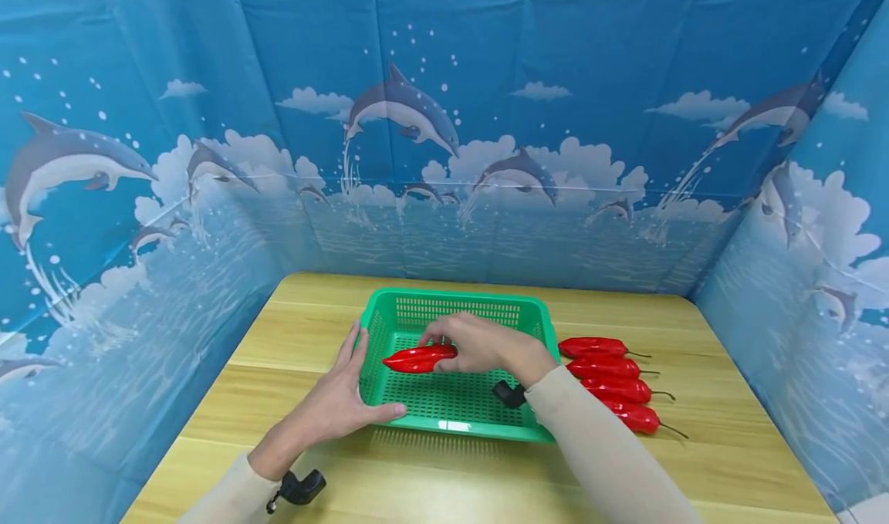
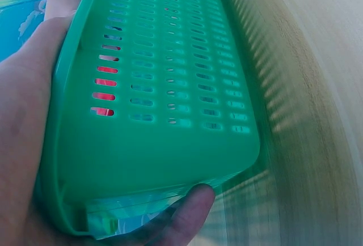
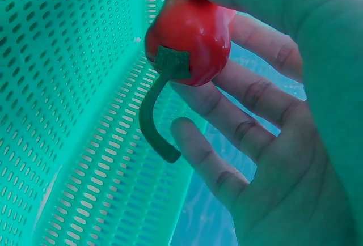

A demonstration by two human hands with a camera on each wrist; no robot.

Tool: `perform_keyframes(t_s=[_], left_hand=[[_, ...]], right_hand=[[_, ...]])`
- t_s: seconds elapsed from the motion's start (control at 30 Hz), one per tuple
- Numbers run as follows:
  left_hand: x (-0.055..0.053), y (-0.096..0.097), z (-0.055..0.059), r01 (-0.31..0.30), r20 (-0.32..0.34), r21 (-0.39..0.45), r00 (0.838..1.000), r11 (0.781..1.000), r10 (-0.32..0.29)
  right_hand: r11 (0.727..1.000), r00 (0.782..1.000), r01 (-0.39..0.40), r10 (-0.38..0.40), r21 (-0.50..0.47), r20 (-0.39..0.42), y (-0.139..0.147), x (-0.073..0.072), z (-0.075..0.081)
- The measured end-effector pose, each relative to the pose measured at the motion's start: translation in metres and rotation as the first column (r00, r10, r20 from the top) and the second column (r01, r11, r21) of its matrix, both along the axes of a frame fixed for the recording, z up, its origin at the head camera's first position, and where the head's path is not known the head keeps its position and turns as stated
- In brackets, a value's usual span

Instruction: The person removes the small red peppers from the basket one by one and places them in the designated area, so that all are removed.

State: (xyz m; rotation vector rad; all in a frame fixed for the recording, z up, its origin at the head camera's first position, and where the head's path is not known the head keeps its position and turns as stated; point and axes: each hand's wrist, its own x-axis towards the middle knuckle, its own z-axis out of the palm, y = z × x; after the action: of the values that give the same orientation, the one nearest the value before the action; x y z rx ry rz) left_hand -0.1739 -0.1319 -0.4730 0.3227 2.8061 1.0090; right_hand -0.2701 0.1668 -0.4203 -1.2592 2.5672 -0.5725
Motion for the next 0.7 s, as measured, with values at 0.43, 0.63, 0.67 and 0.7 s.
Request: perform_keyframes(t_s=[0.43, 0.63, 0.67, 0.7], left_hand=[[0.001, 0.000, 0.000, 0.000, -0.005, -0.002, 1.000, 1.000, 0.000], [0.000, 0.000, -0.002, -0.002, -0.004, -0.002, 1.000, 1.000, 0.002], [0.000, 0.000, -0.002, -0.002, -0.005, -0.002, 1.000, 1.000, 0.002], [0.000, 0.000, -0.002, -0.004, -0.007, -0.003, 1.000, 1.000, 0.004]], right_hand=[[1.000, 1.000, 0.010, -0.010, 0.004, -0.029, 0.015, 0.009, 0.002], [0.999, 0.999, 0.041, -0.041, 0.010, -0.026, 0.022, 0.014, 0.002], [0.999, 0.999, 0.043, -0.042, 0.009, -0.029, 0.023, 0.015, 0.003], [0.999, 0.999, 0.044, -0.044, 0.007, -0.028, 0.024, 0.015, 0.003]])
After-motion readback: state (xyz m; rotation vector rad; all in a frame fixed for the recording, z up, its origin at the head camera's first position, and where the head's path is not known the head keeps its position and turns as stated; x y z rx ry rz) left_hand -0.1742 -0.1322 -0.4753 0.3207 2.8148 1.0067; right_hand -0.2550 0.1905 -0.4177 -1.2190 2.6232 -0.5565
